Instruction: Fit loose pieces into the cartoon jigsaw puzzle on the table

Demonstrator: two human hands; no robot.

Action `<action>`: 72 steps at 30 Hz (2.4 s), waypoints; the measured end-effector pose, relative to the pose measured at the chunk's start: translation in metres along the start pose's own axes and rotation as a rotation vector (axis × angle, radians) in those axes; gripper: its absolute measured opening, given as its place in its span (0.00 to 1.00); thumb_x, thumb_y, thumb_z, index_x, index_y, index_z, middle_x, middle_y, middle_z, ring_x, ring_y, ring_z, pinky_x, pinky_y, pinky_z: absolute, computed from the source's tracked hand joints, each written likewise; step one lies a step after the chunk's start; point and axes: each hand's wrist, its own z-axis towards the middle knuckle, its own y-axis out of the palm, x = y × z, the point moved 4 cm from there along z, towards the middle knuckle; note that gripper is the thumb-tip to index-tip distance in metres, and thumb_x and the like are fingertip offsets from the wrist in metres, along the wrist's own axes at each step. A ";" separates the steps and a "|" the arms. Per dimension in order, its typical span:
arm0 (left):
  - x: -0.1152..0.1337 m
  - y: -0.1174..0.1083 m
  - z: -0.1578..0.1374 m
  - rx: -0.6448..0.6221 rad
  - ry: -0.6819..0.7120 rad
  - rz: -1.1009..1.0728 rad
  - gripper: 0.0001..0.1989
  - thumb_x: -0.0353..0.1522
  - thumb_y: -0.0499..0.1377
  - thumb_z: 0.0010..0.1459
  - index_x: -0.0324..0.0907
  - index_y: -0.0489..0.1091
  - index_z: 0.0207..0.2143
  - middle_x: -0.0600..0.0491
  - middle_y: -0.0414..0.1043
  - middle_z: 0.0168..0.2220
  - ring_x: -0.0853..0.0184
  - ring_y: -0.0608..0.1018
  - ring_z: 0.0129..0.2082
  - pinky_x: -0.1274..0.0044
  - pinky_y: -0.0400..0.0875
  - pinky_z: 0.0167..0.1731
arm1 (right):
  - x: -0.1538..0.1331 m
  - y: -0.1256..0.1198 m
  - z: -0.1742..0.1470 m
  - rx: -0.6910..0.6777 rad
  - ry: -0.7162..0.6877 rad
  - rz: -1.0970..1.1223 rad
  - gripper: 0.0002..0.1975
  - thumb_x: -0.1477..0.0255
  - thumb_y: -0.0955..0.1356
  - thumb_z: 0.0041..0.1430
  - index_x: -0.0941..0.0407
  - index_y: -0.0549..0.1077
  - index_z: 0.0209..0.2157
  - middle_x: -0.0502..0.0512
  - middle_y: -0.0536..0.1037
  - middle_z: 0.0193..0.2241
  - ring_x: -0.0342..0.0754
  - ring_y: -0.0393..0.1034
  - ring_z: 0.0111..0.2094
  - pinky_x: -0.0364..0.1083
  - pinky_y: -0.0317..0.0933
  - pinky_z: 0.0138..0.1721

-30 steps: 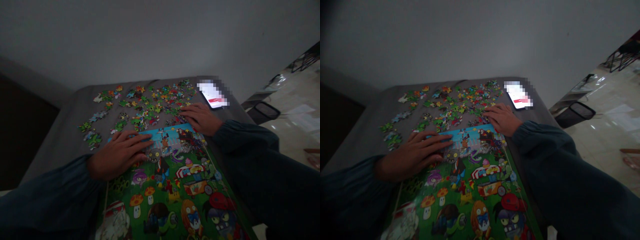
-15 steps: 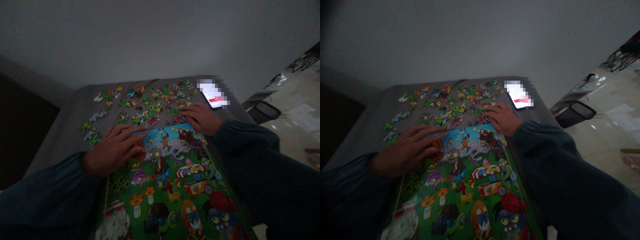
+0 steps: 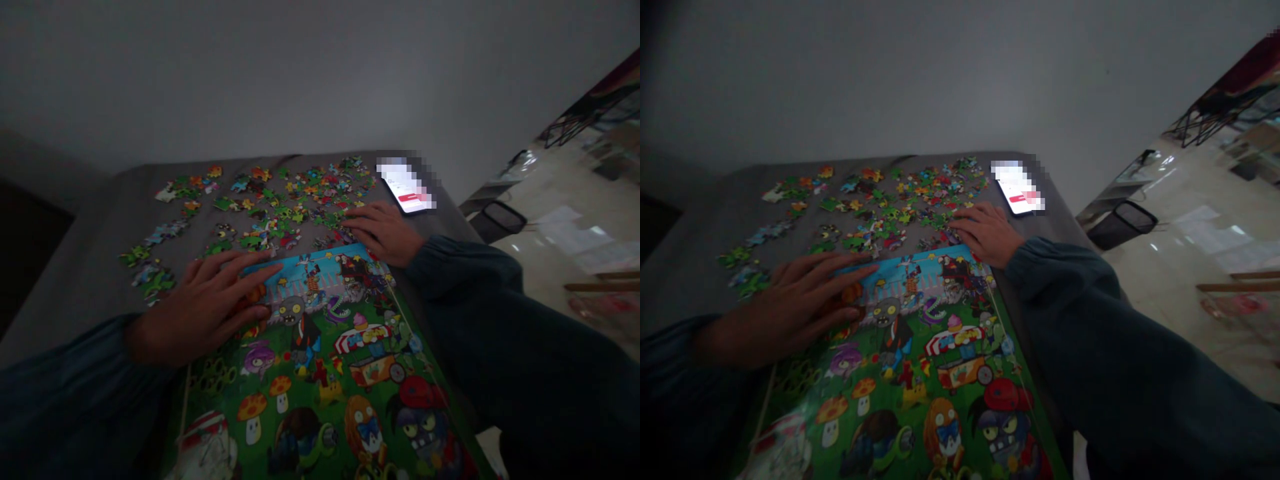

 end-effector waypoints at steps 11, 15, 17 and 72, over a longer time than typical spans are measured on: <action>-0.002 0.004 -0.001 -0.010 -0.010 0.026 0.29 0.51 0.45 0.71 0.61 0.48 0.72 0.48 0.59 0.69 0.45 0.63 0.66 0.54 0.61 0.57 | -0.002 -0.002 0.001 -0.039 0.020 0.006 0.19 0.66 0.59 0.73 0.53 0.73 0.58 0.58 0.75 0.59 0.60 0.63 0.58 0.63 0.59 0.57; -0.007 0.004 -0.003 0.011 -0.037 0.027 0.28 0.52 0.44 0.71 0.63 0.51 0.70 0.51 0.60 0.69 0.45 0.63 0.66 0.54 0.61 0.58 | -0.001 -0.003 0.001 -0.039 0.020 0.010 0.19 0.65 0.59 0.73 0.53 0.74 0.57 0.58 0.75 0.59 0.60 0.64 0.58 0.64 0.58 0.57; -0.010 0.003 -0.003 0.040 -0.057 0.022 0.27 0.52 0.42 0.71 0.65 0.54 0.69 0.53 0.62 0.68 0.45 0.63 0.65 0.54 0.61 0.58 | -0.001 -0.003 0.001 -0.032 0.023 0.014 0.19 0.65 0.59 0.73 0.53 0.75 0.56 0.57 0.75 0.59 0.60 0.64 0.58 0.64 0.58 0.57; 0.085 -0.027 -0.002 0.081 0.019 -0.839 0.11 0.38 0.65 0.64 0.42 0.74 0.45 0.53 0.83 0.36 0.68 0.83 0.35 0.81 0.73 0.36 | -0.157 -0.031 -0.037 -0.113 -0.114 0.803 0.06 0.71 0.71 0.66 0.54 0.78 0.33 0.47 0.79 0.29 0.39 0.75 0.30 0.37 0.66 0.33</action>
